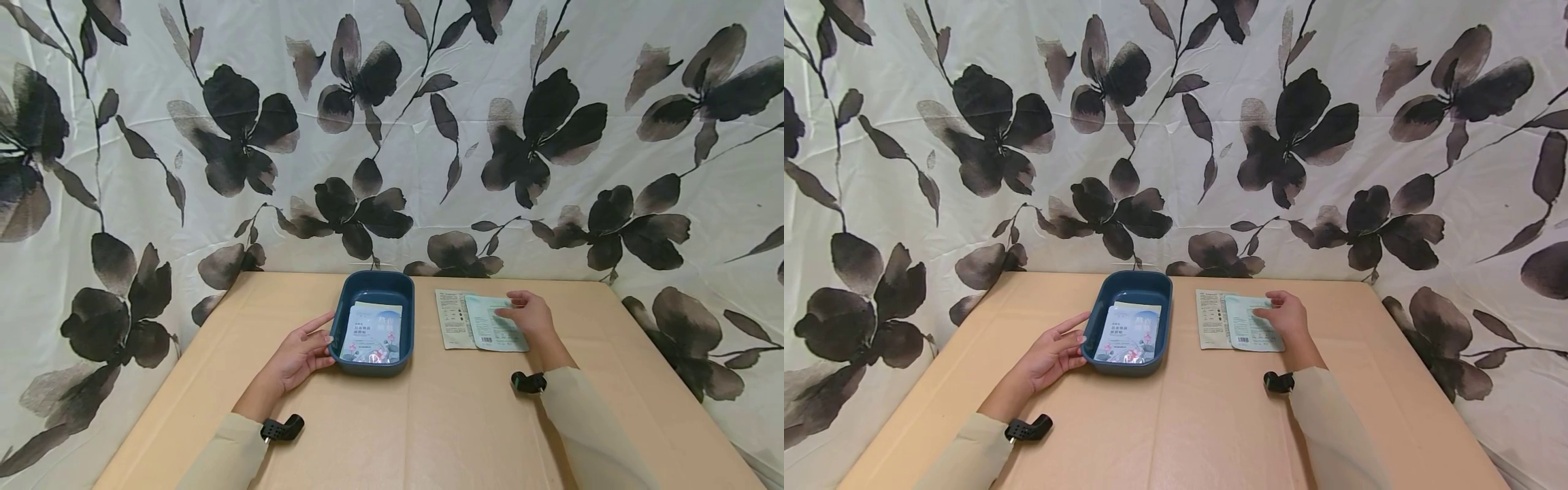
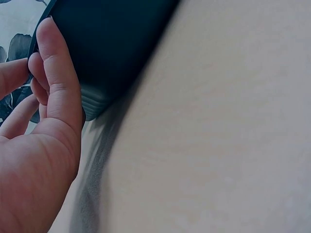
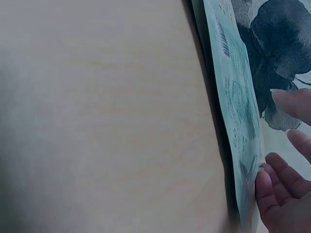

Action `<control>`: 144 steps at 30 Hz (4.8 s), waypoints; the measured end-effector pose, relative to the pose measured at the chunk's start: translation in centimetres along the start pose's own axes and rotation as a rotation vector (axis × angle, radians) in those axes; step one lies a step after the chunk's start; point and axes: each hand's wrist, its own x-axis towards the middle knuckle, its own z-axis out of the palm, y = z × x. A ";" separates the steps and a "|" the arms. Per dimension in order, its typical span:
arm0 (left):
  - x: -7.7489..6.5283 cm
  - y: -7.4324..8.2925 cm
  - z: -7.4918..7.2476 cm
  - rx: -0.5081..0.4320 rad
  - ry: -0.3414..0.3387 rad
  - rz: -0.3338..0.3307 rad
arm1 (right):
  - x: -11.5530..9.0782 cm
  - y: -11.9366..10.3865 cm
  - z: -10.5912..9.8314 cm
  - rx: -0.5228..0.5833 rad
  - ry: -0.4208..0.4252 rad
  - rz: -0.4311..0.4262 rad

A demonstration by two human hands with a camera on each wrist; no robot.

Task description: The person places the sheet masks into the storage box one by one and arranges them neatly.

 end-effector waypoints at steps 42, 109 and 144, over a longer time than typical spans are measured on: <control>-0.1 0.1 -0.1 -0.011 -0.008 0.005 | 1.5 -0.2 0.5 -0.142 -0.038 0.058; -0.1 0.1 0.1 -0.004 0.001 -0.003 | 0.0 0.4 -1.1 0.020 -0.163 -0.003; 0.1 -0.1 0.2 -0.001 0.006 0.001 | -0.2 1.0 -1.6 0.148 -0.240 -0.118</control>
